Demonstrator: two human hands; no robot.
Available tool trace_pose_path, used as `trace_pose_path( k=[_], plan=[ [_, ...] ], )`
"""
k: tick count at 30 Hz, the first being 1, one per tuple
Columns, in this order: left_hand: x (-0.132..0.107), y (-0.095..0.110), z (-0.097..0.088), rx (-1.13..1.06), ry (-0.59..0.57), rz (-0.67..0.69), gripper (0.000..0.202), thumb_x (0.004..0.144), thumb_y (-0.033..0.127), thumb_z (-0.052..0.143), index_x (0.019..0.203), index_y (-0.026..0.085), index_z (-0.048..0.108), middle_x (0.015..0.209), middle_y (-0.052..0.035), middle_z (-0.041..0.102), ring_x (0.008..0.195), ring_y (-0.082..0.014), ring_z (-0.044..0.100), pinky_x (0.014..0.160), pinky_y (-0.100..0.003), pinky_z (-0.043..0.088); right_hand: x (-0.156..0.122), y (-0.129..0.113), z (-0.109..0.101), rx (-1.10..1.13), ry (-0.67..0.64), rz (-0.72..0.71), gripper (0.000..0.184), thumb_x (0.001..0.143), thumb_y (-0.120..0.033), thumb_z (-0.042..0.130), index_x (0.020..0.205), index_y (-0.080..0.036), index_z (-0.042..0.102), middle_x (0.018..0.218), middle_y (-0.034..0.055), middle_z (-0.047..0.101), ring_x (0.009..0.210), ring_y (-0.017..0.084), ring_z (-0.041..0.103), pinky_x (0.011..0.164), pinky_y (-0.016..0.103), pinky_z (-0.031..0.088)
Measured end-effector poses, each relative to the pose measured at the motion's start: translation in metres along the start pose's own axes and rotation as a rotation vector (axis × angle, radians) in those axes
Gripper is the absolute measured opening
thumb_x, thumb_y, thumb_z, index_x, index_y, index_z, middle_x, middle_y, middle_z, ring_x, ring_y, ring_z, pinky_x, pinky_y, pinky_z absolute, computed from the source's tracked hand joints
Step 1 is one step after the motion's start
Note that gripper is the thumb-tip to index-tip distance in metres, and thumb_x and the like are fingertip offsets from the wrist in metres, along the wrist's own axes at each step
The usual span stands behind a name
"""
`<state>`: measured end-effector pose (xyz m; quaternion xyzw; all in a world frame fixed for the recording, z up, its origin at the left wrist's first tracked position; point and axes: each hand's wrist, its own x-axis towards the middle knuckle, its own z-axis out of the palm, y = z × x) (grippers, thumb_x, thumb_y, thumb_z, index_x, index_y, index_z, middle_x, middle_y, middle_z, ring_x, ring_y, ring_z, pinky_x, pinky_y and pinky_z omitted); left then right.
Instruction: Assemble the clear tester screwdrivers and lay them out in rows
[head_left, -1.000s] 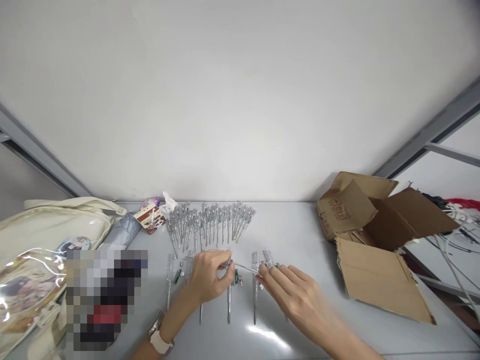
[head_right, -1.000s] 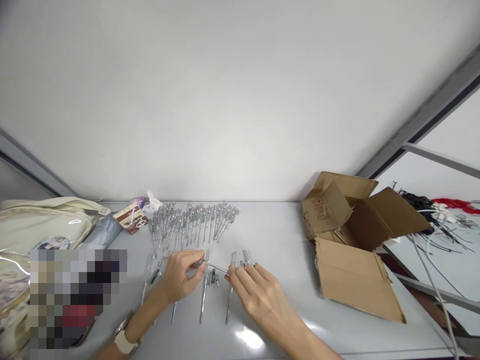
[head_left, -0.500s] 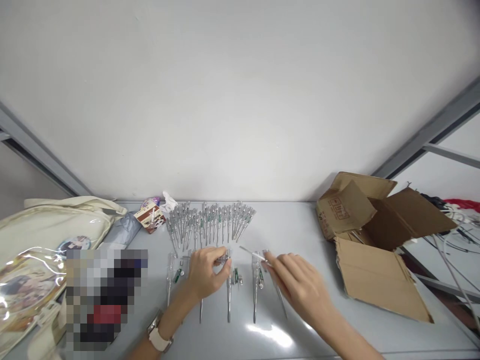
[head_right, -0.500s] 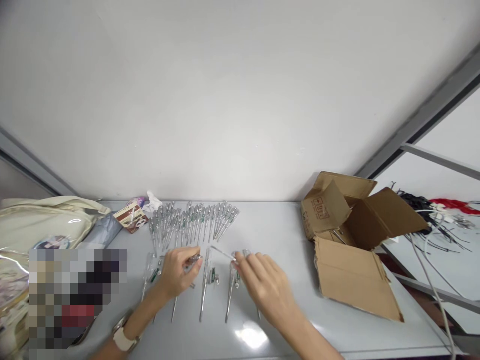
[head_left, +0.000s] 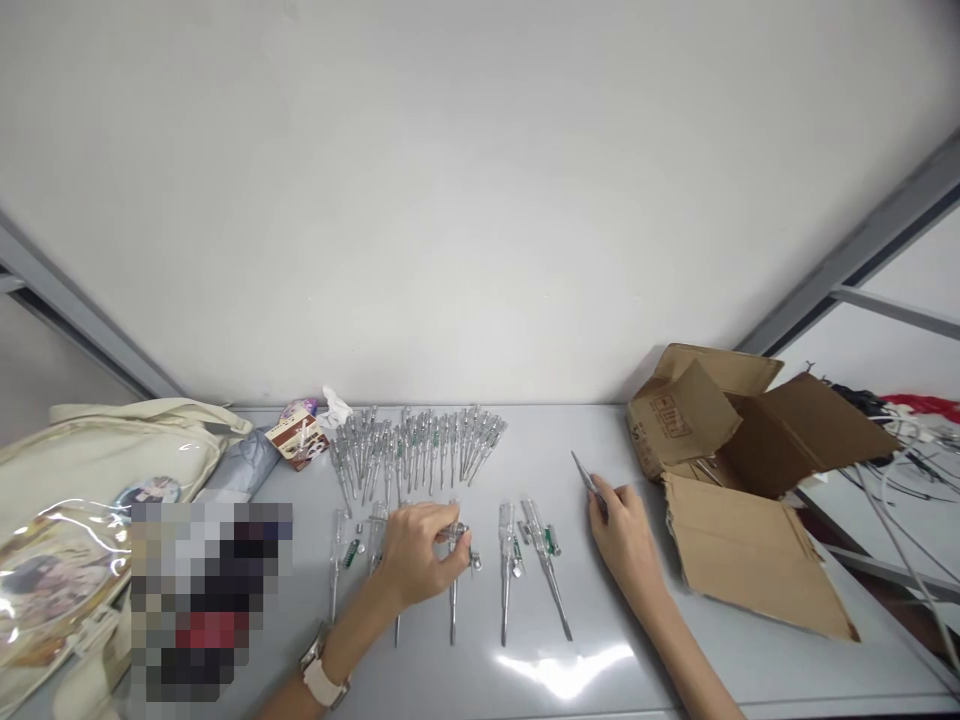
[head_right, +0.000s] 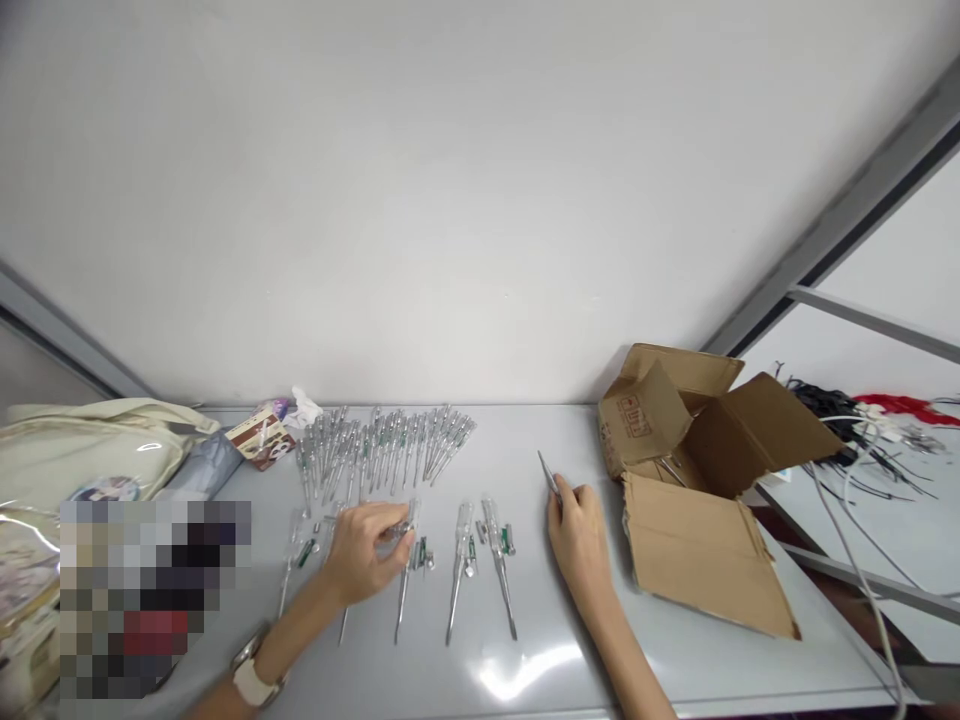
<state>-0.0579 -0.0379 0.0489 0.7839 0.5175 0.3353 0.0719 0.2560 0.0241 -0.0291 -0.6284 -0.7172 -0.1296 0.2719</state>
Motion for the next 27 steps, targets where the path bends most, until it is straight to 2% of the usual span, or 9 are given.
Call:
trace_pose_path(
  k=[4,7,9,11,12,14,17,21,27],
  plan=[
    [0.003,0.005,0.000,0.041,0.023,0.039,0.027,0.078,0.028,0.049,0.058,0.020,0.033,0.049,0.0051,0.036,0.046,-0.0088,0.031,0.048,-0.025,0.021,0.006,-0.011,-0.012,0.028,0.065,0.061,0.046,0.098,-0.041,0.033,0.109,-0.013,0.067,0.089,0.0150,0.055,0.081,0.028,0.047,0.075,0.044,0.041],
    [0.009,0.012,-0.002,0.089,0.048,0.101,0.024,0.077,0.028,0.049,0.057,0.020,0.037,0.048,0.0044,0.038,0.045,-0.0096,0.033,0.047,-0.025,0.021,0.006,-0.043,-0.043,0.361,0.021,0.082,0.040,0.097,-0.047,0.040,0.104,-0.017,0.065,0.100,0.0145,0.056,0.090,0.027,0.049,0.081,0.044,0.040],
    [0.015,0.017,-0.004,0.122,0.071,0.159,0.023,0.076,0.029,0.049,0.057,0.020,0.039,0.048,0.0038,0.040,0.045,-0.0102,0.034,0.047,-0.026,0.021,0.005,-0.075,-0.066,0.746,-0.217,0.176,0.039,0.098,-0.051,0.039,0.088,-0.020,0.060,0.081,0.0062,0.057,0.074,0.020,0.051,0.071,0.035,0.042],
    [0.020,0.023,-0.004,0.152,0.094,0.222,0.022,0.075,0.029,0.050,0.057,0.020,0.042,0.048,0.0030,0.042,0.045,-0.0108,0.035,0.047,-0.026,0.021,0.003,-0.108,-0.084,1.141,-0.645,0.316,0.053,0.100,-0.058,0.021,0.083,-0.022,0.055,0.061,0.0005,0.055,0.054,0.016,0.046,0.055,0.029,0.037],
    [0.023,0.026,-0.004,0.167,0.100,0.254,0.021,0.075,0.029,0.051,0.058,0.020,0.043,0.049,0.0026,0.043,0.046,-0.0111,0.036,0.047,-0.026,0.022,0.003,-0.122,-0.090,1.275,-0.792,0.345,0.058,0.099,-0.062,0.016,0.080,-0.022,0.053,0.057,-0.0004,0.054,0.050,0.015,0.043,0.052,0.028,0.035],
    [0.028,0.031,-0.004,0.198,0.101,0.309,0.018,0.073,0.027,0.052,0.058,0.020,0.045,0.050,0.0019,0.046,0.047,-0.0118,0.039,0.048,-0.027,0.024,0.003,-0.143,-0.095,1.412,-0.904,0.360,0.060,0.096,-0.067,0.018,0.071,-0.022,0.049,0.053,-0.0017,0.050,0.047,0.014,0.039,0.052,0.028,0.033],
    [0.031,0.034,-0.002,0.241,0.090,0.354,0.014,0.070,0.025,0.053,0.059,0.020,0.047,0.051,0.0014,0.048,0.049,-0.0126,0.042,0.049,-0.028,0.025,0.006,-0.154,-0.091,1.447,-0.819,0.374,0.057,0.092,-0.071,0.033,0.062,-0.023,0.040,0.051,-0.0037,0.041,0.047,0.012,0.035,0.051,0.028,0.030],
    [0.030,0.032,-0.003,0.273,0.060,0.354,0.012,0.071,0.024,0.053,0.061,0.020,0.048,0.053,0.0015,0.049,0.051,-0.0130,0.044,0.050,-0.029,0.026,0.010,-0.147,-0.082,1.420,-0.767,0.318,0.052,0.093,-0.064,0.041,0.063,-0.022,0.041,0.055,-0.0047,0.037,0.050,0.011,0.033,0.050,0.027,0.027],
    [0.029,0.034,-0.012,0.220,-0.145,0.304,0.013,0.079,0.031,0.053,0.075,0.019,0.050,0.068,-0.0001,0.053,0.062,-0.0153,0.047,0.054,-0.029,0.032,0.012,-0.137,-0.079,1.341,-0.708,0.268,0.047,0.096,-0.059,0.041,0.069,-0.021,0.044,0.058,-0.0063,0.036,0.054,0.011,0.035,0.055,0.025,0.030]
  ],
)
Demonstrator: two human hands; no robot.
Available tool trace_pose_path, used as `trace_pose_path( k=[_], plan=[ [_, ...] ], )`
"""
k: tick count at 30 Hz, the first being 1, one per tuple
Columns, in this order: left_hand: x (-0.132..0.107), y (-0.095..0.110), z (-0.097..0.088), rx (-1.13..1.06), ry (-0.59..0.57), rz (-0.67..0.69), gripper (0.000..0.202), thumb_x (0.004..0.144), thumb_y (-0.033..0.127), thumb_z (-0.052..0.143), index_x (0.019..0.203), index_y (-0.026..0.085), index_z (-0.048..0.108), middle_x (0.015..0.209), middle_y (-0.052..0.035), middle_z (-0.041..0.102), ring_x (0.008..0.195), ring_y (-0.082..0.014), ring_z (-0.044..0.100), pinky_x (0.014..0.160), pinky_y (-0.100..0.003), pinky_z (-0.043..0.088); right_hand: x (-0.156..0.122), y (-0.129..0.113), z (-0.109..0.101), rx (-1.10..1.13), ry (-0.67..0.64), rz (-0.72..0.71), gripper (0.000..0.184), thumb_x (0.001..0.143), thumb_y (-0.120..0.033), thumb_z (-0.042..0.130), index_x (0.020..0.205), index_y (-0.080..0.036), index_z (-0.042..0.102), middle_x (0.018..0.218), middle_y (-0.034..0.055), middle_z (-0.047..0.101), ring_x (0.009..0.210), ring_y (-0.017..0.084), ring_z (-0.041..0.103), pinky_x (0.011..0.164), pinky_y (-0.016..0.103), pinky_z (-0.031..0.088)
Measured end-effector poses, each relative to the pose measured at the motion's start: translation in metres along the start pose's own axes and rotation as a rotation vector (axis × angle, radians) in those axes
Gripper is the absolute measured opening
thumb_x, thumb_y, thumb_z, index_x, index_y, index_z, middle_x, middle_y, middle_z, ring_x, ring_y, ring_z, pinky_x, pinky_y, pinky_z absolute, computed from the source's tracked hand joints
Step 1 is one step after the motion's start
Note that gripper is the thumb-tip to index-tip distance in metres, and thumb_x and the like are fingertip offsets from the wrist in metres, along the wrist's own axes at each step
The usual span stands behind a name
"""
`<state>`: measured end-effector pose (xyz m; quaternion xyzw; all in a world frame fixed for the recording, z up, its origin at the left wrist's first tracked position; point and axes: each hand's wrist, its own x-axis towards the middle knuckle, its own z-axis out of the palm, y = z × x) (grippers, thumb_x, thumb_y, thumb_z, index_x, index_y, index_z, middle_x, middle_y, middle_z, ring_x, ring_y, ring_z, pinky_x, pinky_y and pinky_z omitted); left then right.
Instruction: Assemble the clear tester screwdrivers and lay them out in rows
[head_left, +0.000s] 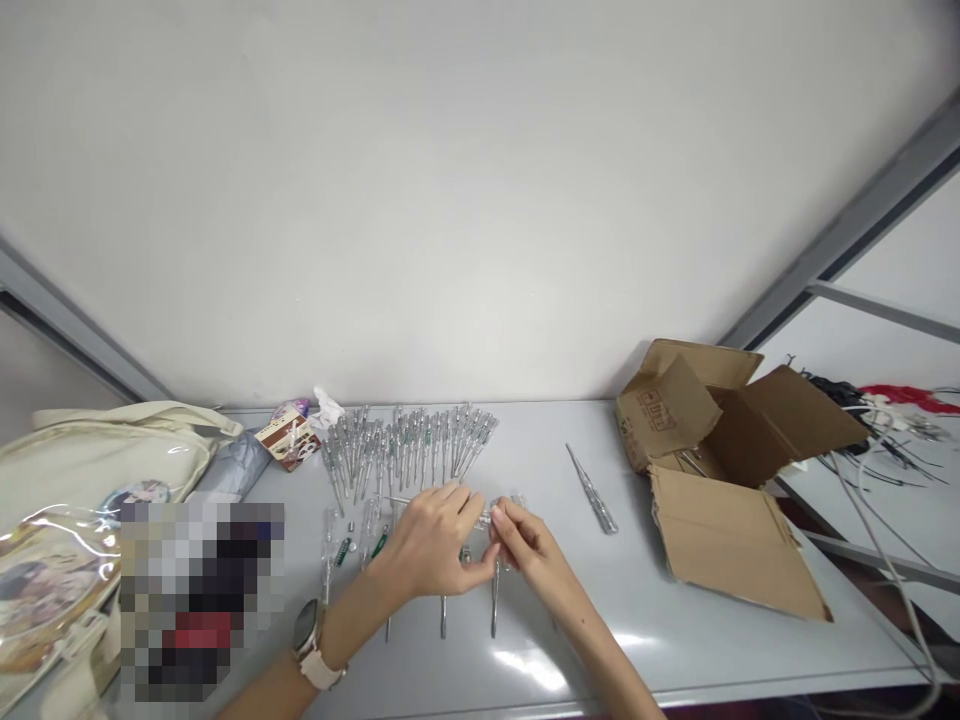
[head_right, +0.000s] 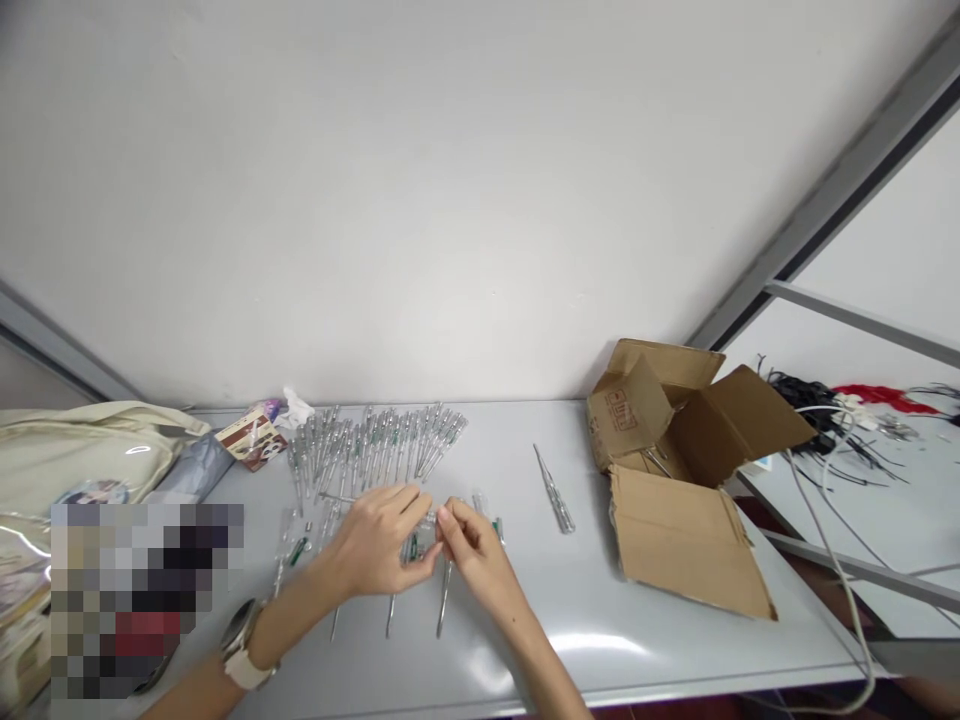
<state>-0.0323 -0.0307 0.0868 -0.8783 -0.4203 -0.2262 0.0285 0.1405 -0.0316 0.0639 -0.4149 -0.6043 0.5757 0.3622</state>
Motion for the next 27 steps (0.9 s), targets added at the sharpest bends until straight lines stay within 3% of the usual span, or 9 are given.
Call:
trace_pose_path(
  k=[8,12,15,19,23,27],
  plan=[
    [0.003,0.001,0.000,-0.109,-0.112,-0.007,0.016,0.096,0.023,0.038,0.083,0.019,0.048,0.078,-0.0015,0.054,0.072,-0.0172,0.048,0.061,-0.031,0.037,-0.005,-0.001,-0.012,-0.041,0.073,-0.069,0.044,0.097,-0.055,0.042,0.069,-0.021,0.042,0.061,-0.0055,0.039,0.055,0.011,0.036,0.056,0.025,0.032],
    [0.007,0.000,0.005,-0.176,-0.123,-0.028,0.019,0.099,0.024,0.036,0.091,0.018,0.051,0.083,-0.0024,0.056,0.075,-0.0172,0.051,0.064,-0.031,0.040,-0.017,0.004,-0.037,-0.088,0.218,-0.037,0.044,0.096,-0.057,0.042,0.070,-0.021,0.044,0.061,-0.0046,0.040,0.055,0.012,0.037,0.054,0.026,0.031],
    [0.017,0.001,0.011,-0.200,-0.130,0.014,0.018,0.100,0.023,0.037,0.102,0.018,0.054,0.090,-0.0037,0.059,0.083,-0.0179,0.054,0.071,-0.031,0.043,-0.029,0.017,-0.058,-0.200,0.410,-0.028,0.045,0.095,-0.058,0.041,0.069,-0.022,0.043,0.061,-0.0041,0.040,0.056,0.013,0.039,0.055,0.026,0.032],
    [0.048,0.011,0.025,-0.129,-0.150,0.168,0.016,0.099,0.018,0.041,0.108,0.016,0.055,0.093,-0.0049,0.058,0.087,-0.0187,0.054,0.075,-0.030,0.043,-0.045,0.041,-0.073,-0.509,0.686,0.026,0.043,0.096,-0.056,0.040,0.068,-0.024,0.040,0.057,-0.0044,0.040,0.053,0.015,0.041,0.054,0.026,0.033],
    [0.084,0.025,0.047,0.011,-0.169,0.403,0.016,0.093,0.005,0.047,0.098,0.016,0.058,0.089,-0.0042,0.056,0.086,-0.0186,0.052,0.074,-0.030,0.040,-0.052,0.060,-0.073,-0.807,0.816,0.023,0.040,0.098,-0.051,0.036,0.069,-0.025,0.042,0.055,-0.0017,0.048,0.047,0.017,0.046,0.049,0.027,0.032],
    [0.102,0.034,0.076,0.085,-0.158,0.604,0.012,0.092,0.010,0.053,0.086,0.016,0.061,0.083,-0.0042,0.057,0.085,-0.0199,0.052,0.073,-0.033,0.038,-0.050,0.068,-0.069,-1.044,0.906,-0.065,0.041,0.101,-0.046,0.031,0.067,-0.025,0.042,0.056,0.0021,0.052,0.049,0.019,0.048,0.047,0.028,0.029]
  ],
)
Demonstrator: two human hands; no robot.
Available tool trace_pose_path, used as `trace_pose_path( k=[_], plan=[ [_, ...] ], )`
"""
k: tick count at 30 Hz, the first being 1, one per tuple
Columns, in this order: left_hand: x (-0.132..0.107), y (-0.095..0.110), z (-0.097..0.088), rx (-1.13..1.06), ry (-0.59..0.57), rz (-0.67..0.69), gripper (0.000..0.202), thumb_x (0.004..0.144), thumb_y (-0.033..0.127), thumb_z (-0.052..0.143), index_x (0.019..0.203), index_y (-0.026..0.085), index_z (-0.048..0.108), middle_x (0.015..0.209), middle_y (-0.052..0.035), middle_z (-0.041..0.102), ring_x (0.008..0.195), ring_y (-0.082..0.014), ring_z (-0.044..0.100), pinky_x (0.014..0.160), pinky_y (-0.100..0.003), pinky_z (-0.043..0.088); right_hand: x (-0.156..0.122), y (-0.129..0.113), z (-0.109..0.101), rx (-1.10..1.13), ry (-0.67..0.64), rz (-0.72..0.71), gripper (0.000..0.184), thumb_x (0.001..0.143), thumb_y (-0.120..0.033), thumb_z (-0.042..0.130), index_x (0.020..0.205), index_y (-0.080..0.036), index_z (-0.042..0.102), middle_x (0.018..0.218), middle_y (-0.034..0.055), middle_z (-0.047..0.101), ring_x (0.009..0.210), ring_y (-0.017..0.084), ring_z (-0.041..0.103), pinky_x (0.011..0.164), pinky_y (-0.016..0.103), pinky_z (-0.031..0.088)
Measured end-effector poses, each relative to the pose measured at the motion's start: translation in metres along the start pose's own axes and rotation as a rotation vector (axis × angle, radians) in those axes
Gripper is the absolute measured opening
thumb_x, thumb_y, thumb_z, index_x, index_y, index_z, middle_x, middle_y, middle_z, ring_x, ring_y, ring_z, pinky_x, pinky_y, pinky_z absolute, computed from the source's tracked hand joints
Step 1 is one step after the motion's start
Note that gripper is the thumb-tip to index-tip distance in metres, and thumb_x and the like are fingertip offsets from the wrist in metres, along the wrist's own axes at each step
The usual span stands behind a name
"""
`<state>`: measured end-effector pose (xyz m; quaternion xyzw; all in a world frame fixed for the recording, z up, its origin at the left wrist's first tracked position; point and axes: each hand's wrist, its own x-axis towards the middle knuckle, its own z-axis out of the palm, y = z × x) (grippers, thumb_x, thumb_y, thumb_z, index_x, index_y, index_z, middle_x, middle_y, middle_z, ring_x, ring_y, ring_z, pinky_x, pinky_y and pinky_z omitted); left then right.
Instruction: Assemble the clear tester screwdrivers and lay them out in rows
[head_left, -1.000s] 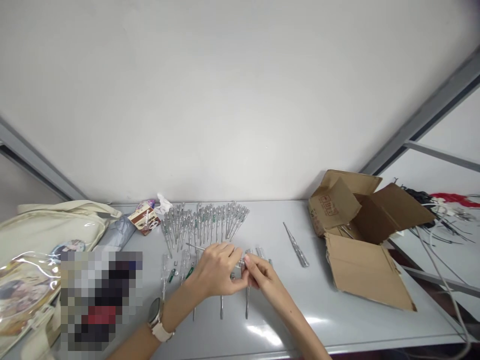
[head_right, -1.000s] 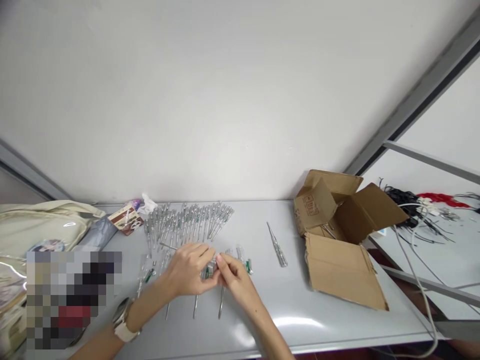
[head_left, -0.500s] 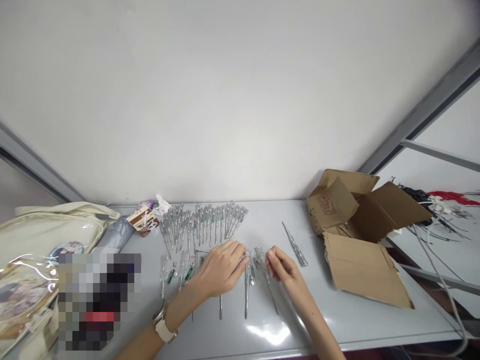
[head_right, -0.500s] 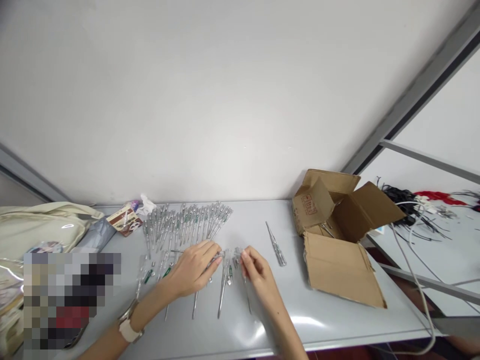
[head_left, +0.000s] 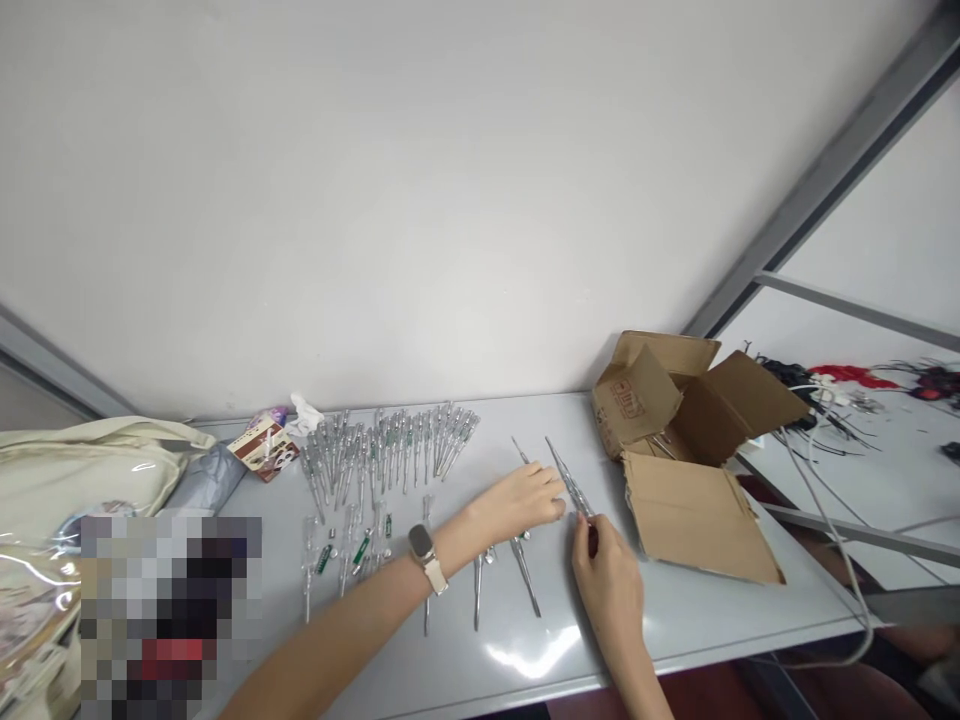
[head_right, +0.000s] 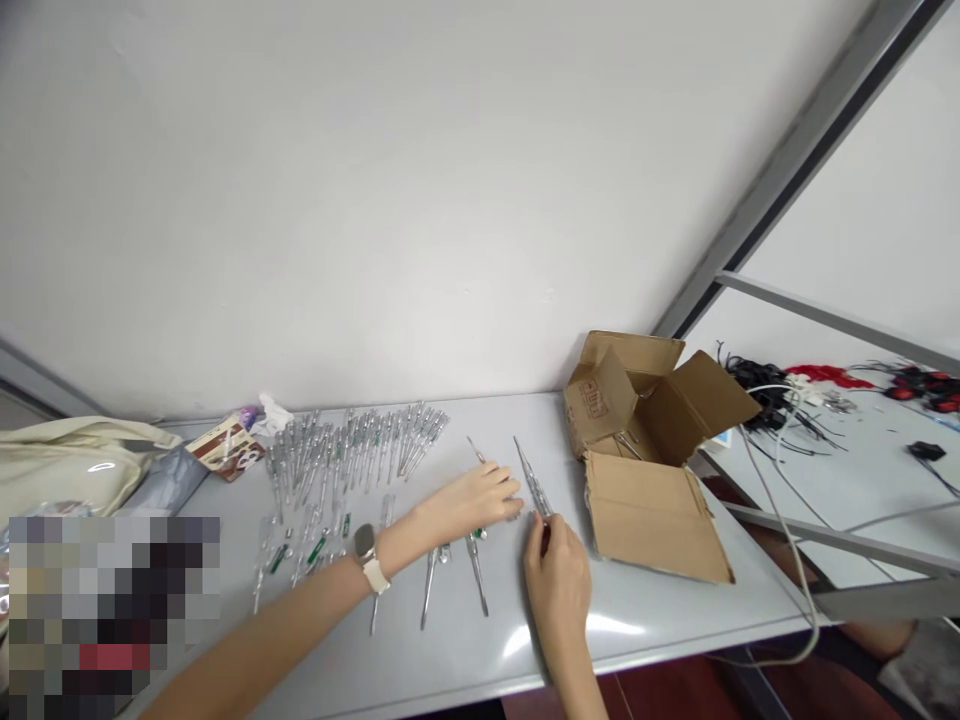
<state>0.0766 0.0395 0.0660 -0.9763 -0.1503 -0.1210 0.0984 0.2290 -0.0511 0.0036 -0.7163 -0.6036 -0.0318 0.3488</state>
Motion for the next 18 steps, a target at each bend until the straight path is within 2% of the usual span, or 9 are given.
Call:
trace_pose_path(
  k=[2,6,13,18],
  plan=[
    [0.004,-0.001,0.010,0.003,0.020,0.050,0.010,0.092,0.012,0.054,0.088,0.016,0.062,0.083,-0.0039,0.057,0.085,-0.0197,0.052,0.074,-0.033,0.038,0.000,-0.002,0.002,-0.064,0.046,-0.065,0.042,0.101,-0.045,0.030,0.068,-0.024,0.043,0.058,0.0034,0.053,0.050,0.019,0.049,0.048,0.028,0.029],
    [0.000,-0.005,0.014,0.016,0.076,0.015,0.010,0.090,0.009,0.057,0.095,0.016,0.063,0.086,-0.0037,0.058,0.088,-0.0198,0.052,0.078,-0.032,0.038,0.001,-0.003,0.004,-0.134,0.096,-0.172,0.041,0.102,-0.043,0.031,0.069,-0.023,0.046,0.059,0.0041,0.055,0.052,0.018,0.050,0.051,0.028,0.032],
    [-0.008,-0.011,0.006,0.028,0.072,-0.049,0.017,0.089,0.008,0.056,0.102,0.016,0.063,0.090,-0.0035,0.060,0.089,-0.0201,0.053,0.082,-0.032,0.040,-0.001,0.002,0.008,-0.155,0.045,-0.162,0.039,0.102,-0.041,0.033,0.072,-0.021,0.048,0.063,0.0054,0.057,0.056,0.020,0.053,0.056,0.030,0.035],
    [-0.005,-0.008,-0.014,0.028,0.072,-0.173,0.036,0.090,-0.002,0.042,0.114,0.017,0.061,0.099,-0.0048,0.063,0.096,-0.0208,0.054,0.088,-0.033,0.039,0.000,0.000,0.006,-0.159,0.046,-0.160,0.042,0.102,-0.043,0.032,0.072,-0.021,0.050,0.063,0.0062,0.058,0.056,0.020,0.053,0.055,0.030,0.034]
  ],
)
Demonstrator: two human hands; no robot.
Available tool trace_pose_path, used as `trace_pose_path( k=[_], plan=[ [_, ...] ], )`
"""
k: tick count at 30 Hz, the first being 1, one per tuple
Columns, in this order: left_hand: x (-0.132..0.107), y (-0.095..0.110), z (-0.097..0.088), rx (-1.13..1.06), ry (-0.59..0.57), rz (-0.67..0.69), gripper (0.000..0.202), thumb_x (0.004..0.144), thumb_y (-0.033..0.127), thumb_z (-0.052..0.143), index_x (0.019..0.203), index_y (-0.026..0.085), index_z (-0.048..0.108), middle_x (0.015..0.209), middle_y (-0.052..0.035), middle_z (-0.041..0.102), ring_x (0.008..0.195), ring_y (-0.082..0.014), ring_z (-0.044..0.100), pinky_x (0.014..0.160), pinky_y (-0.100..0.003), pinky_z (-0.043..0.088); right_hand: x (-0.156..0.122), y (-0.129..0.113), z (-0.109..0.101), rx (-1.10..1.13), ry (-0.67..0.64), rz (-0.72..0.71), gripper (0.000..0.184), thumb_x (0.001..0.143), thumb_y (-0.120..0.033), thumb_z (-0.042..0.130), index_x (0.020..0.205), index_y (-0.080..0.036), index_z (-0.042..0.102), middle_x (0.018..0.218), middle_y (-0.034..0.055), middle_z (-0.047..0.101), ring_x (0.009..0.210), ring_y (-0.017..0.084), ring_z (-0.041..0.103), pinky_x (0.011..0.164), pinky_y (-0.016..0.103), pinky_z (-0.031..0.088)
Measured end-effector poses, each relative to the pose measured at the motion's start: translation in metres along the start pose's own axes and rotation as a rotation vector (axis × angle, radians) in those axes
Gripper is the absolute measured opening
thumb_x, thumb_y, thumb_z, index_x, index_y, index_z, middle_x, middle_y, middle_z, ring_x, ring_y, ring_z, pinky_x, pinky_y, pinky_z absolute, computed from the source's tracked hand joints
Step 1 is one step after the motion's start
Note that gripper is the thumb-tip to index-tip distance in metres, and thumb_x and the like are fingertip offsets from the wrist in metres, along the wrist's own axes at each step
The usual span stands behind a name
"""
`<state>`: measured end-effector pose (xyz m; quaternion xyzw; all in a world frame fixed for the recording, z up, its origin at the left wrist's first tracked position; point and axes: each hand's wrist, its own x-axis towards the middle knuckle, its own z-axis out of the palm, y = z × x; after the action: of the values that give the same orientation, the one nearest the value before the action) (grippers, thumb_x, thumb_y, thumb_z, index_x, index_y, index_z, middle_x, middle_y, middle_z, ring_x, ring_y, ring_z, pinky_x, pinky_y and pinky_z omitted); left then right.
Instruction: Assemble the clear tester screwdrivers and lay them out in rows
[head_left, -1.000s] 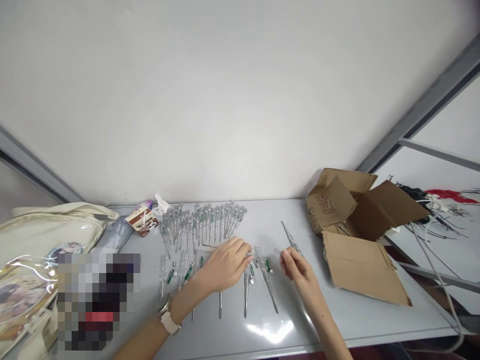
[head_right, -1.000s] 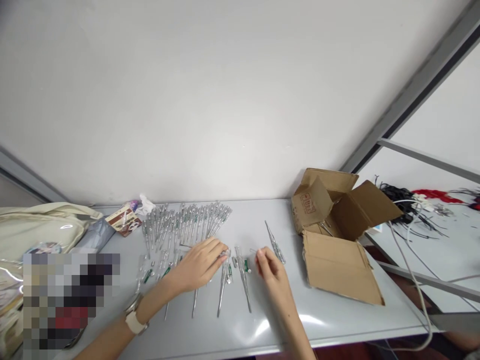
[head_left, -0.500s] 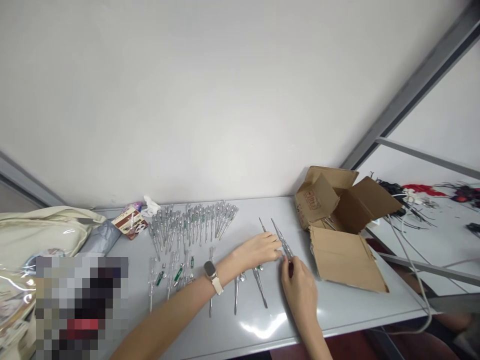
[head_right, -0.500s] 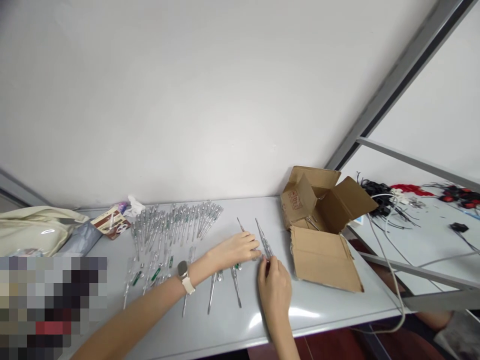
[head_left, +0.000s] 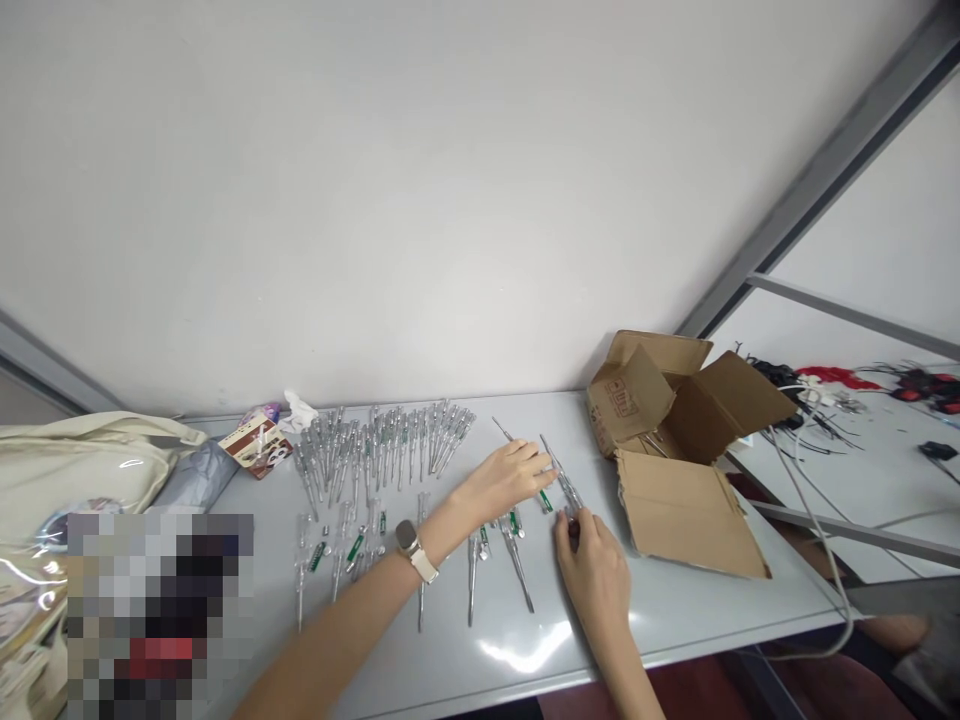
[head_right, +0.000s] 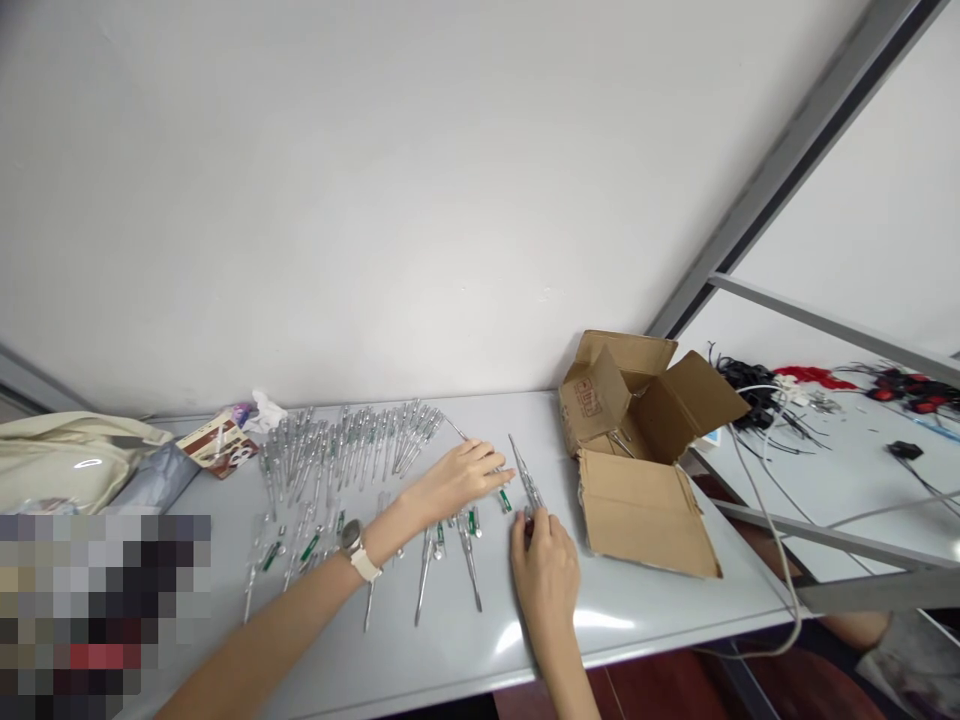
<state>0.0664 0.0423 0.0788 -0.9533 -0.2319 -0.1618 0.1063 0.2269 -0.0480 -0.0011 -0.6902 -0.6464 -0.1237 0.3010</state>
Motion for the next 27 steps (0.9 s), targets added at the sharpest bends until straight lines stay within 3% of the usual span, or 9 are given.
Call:
trace_pose_path(
  k=[4,8,10,13,15,19,27],
  plan=[
    [0.008,0.003,-0.012,-0.114,0.029,-0.106,0.043,0.092,-0.001,0.034,0.126,0.016,0.055,0.101,-0.0063,0.063,0.098,-0.0211,0.057,0.086,-0.034,0.042,0.000,0.001,0.002,-0.009,0.001,-0.007,0.041,0.101,-0.043,0.032,0.072,-0.021,0.050,0.063,0.0063,0.058,0.056,0.020,0.053,0.056,0.030,0.035],
    [0.019,0.017,-0.018,-0.478,0.106,-0.533,0.041,0.099,0.022,0.038,0.139,0.017,0.039,0.095,-0.0055,0.066,0.087,-0.0194,0.063,0.076,-0.030,0.047,-0.003,0.006,0.008,-0.020,-0.012,0.016,0.041,0.101,-0.043,0.028,0.071,-0.022,0.046,0.063,0.0054,0.058,0.056,0.020,0.054,0.057,0.031,0.035],
    [0.022,0.028,-0.017,-0.642,0.049,-0.705,0.043,0.097,0.028,0.041,0.139,0.018,0.036,0.082,-0.0018,0.067,0.075,-0.0191,0.064,0.068,-0.029,0.047,-0.005,0.008,0.010,-0.028,-0.027,0.026,0.040,0.101,-0.043,0.028,0.071,-0.023,0.045,0.064,0.0048,0.058,0.057,0.020,0.055,0.057,0.031,0.035],
    [0.024,0.039,-0.007,-0.694,-0.097,-0.841,0.029,0.093,0.029,0.044,0.119,0.018,0.051,0.076,-0.0032,0.067,0.073,-0.0213,0.065,0.065,-0.029,0.045,-0.006,0.009,0.011,-0.026,-0.051,0.038,0.037,0.101,-0.042,0.029,0.072,-0.023,0.043,0.065,0.0043,0.058,0.058,0.021,0.055,0.057,0.031,0.034],
    [0.023,0.040,0.003,-0.673,-0.153,-0.914,0.021,0.093,0.026,0.044,0.107,0.016,0.055,0.082,-0.0083,0.068,0.078,-0.0232,0.066,0.067,-0.030,0.045,-0.006,0.009,0.010,-0.012,-0.062,0.048,0.036,0.100,-0.042,0.030,0.072,-0.024,0.042,0.066,0.0043,0.058,0.059,0.021,0.055,0.057,0.030,0.034],
    [0.021,0.032,0.023,-0.661,-0.179,-0.994,0.018,0.092,0.020,0.043,0.104,0.013,0.055,0.092,-0.0156,0.069,0.087,-0.0252,0.067,0.071,-0.031,0.045,-0.005,0.008,0.010,0.002,-0.059,0.058,0.036,0.101,-0.043,0.029,0.072,-0.024,0.041,0.066,0.0048,0.058,0.061,0.021,0.056,0.059,0.031,0.035],
    [0.017,0.028,0.036,-0.644,-0.193,-1.027,0.017,0.093,0.022,0.047,0.104,0.012,0.055,0.108,-0.0154,0.062,0.103,-0.0235,0.060,0.087,-0.030,0.043,-0.004,0.007,0.007,0.012,-0.097,0.044,0.036,0.102,-0.042,0.025,0.076,-0.024,0.040,0.066,0.0048,0.058,0.059,0.021,0.055,0.057,0.030,0.035]
  ],
)
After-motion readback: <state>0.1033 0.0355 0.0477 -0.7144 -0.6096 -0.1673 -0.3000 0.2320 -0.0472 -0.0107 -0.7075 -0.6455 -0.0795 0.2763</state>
